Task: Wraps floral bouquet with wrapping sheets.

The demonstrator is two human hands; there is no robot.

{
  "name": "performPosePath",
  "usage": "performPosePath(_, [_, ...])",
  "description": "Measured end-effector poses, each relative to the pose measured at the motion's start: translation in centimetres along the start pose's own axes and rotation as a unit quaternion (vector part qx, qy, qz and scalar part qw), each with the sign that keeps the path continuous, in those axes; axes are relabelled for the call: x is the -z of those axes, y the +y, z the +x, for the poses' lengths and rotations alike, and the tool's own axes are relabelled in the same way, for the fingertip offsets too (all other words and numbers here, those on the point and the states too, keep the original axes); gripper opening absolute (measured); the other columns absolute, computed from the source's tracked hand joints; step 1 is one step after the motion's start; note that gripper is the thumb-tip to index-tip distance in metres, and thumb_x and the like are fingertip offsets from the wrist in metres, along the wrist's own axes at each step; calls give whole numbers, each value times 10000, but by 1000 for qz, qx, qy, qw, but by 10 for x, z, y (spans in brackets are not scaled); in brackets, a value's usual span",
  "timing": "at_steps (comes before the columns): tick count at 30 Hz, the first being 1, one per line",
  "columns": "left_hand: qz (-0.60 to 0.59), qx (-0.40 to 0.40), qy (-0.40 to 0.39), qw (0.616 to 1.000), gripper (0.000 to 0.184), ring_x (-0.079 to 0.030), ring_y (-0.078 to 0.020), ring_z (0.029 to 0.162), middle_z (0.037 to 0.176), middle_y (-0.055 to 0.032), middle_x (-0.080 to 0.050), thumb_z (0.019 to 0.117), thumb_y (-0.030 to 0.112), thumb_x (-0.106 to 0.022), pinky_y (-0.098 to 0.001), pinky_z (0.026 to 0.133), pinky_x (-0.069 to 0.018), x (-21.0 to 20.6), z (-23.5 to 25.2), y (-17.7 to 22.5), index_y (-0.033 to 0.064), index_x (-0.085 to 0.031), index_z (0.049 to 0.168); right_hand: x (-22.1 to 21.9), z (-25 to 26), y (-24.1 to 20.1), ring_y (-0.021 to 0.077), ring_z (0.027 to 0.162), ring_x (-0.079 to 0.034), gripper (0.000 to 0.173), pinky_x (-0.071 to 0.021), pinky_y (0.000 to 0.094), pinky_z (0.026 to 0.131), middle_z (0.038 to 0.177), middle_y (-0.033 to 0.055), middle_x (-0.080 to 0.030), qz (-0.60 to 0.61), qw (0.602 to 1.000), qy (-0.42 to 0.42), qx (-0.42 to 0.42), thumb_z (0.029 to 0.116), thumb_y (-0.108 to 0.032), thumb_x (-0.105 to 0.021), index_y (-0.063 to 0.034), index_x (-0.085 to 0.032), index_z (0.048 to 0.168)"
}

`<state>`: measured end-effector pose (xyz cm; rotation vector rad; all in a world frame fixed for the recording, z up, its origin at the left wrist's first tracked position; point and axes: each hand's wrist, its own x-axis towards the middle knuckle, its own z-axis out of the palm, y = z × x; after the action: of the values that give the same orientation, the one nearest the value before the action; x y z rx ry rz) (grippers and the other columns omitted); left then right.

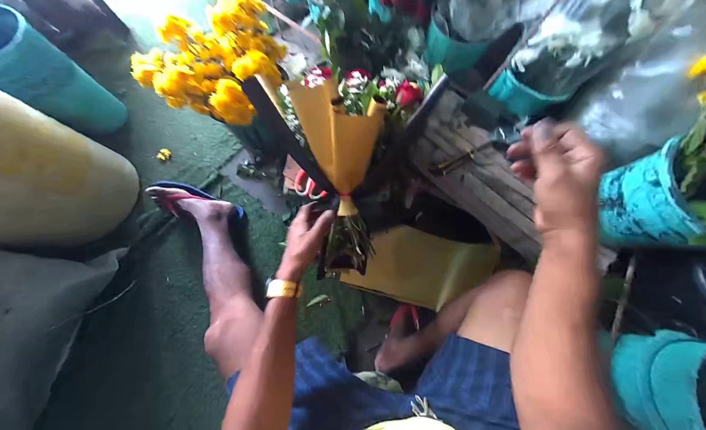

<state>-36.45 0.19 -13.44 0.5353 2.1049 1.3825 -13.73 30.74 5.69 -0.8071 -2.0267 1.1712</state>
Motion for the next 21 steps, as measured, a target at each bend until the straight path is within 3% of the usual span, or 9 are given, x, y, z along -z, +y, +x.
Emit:
performPosePath(2, [20, 7, 52, 998, 545, -677, -211, 1093, 1223, -122, -686, 990, 442, -613, -463, 954, -566, 18, -44, -8, 65, -579, 1382, -5, -47, 83, 211, 836, -693, 459, -599, 431, 733, 1064, 90, -709, -55, 987, -4, -152, 1049, -488, -524, -80, -596, 1248])
performPosePath(4, [34, 33, 63, 997, 460, -669, -202, 1077, 1207, -142, -677, 993, 342, -614, -421, 951, -563, 31, -94, -24, 15, -611, 1316, -34, -82, 150, 321, 983, -695, 499, -581, 545, 863, 1140, 182, -697, -79, 963, -41, -255, 1040, -450, -556, -14, -609, 1277])
performPosePath(7, [36, 89, 66, 993, 452, -683, -207, 1023, 1162, -143, -695, 962, 326, -638, -409, 905, -579, 36, -164, -36, -19, -643, 1255, -99, -131, 222, 309, 1133, -667, 466, -534, 532, 1006, 1215, 179, -684, -120, 912, -179, -350, 1012, -409, -615, -33, -638, 1287])
performPosePath(9, [44, 120, 80, 989, 457, -697, -202, 996, 1129, -127, -713, 955, 352, -635, -410, 878, -591, 33, -196, -36, -10, -660, 1233, -144, -171, 249, 303, 1165, -657, 479, -530, 544, 1011, 1242, 154, -683, -168, 885, -269, -341, 982, -442, -638, -76, -653, 1289])
performPosePath(13, [64, 150, 72, 984, 379, -712, -182, 991, 1112, -108, -727, 975, 284, -617, -384, 882, -604, 16, -220, -31, 10, -668, 1232, -221, -242, 254, 413, 1395, -461, 708, -383, 633, 1114, 1539, 203, -469, -287, 862, -369, -198, 921, -545, -655, -115, -539, 1472])
performPosePath(16, [95, 148, 31, 984, 371, -716, -173, 1004, 1117, -92, -729, 982, 278, -608, -391, 885, -612, 6, -214, -31, 29, -666, 1251, -261, -253, 248, 414, 1467, -373, 695, -288, 635, 1179, 1645, 187, -323, -318, 855, -397, -103, 945, -392, -692, -82, -474, 1527])
performPosePath(17, [109, 143, 17, 983, 372, -713, -164, 1016, 1115, -80, -729, 980, 284, -609, -387, 894, -609, 4, -213, -32, 38, -667, 1252, -269, -252, 248, 397, 1457, -395, 585, -296, 618, 1177, 1634, 165, -357, -339, 843, -406, -98, 984, -267, -636, -85, -489, 1521])
performPosePath(19, [126, 137, 0, 983, 364, -708, -151, 1036, 1128, -74, -728, 987, 279, -611, -381, 921, -600, 4, -212, -32, 47, -668, 1262, -272, -244, 246, 348, 1312, -561, 404, -418, 573, 1092, 1468, 135, -569, -360, 837, -394, -123, 1013, -100, -532, -90, -598, 1411])
performPosePath(21, [126, 131, -2, 983, 356, -706, -144, 1039, 1132, -70, -728, 991, 276, -604, -379, 925, -595, 3, -209, -36, 53, -672, 1260, -255, -232, 247, 340, 1175, -657, 352, -530, 545, 979, 1335, 150, -650, -349, 838, -377, -183, 1062, -207, -500, -92, -604, 1377])
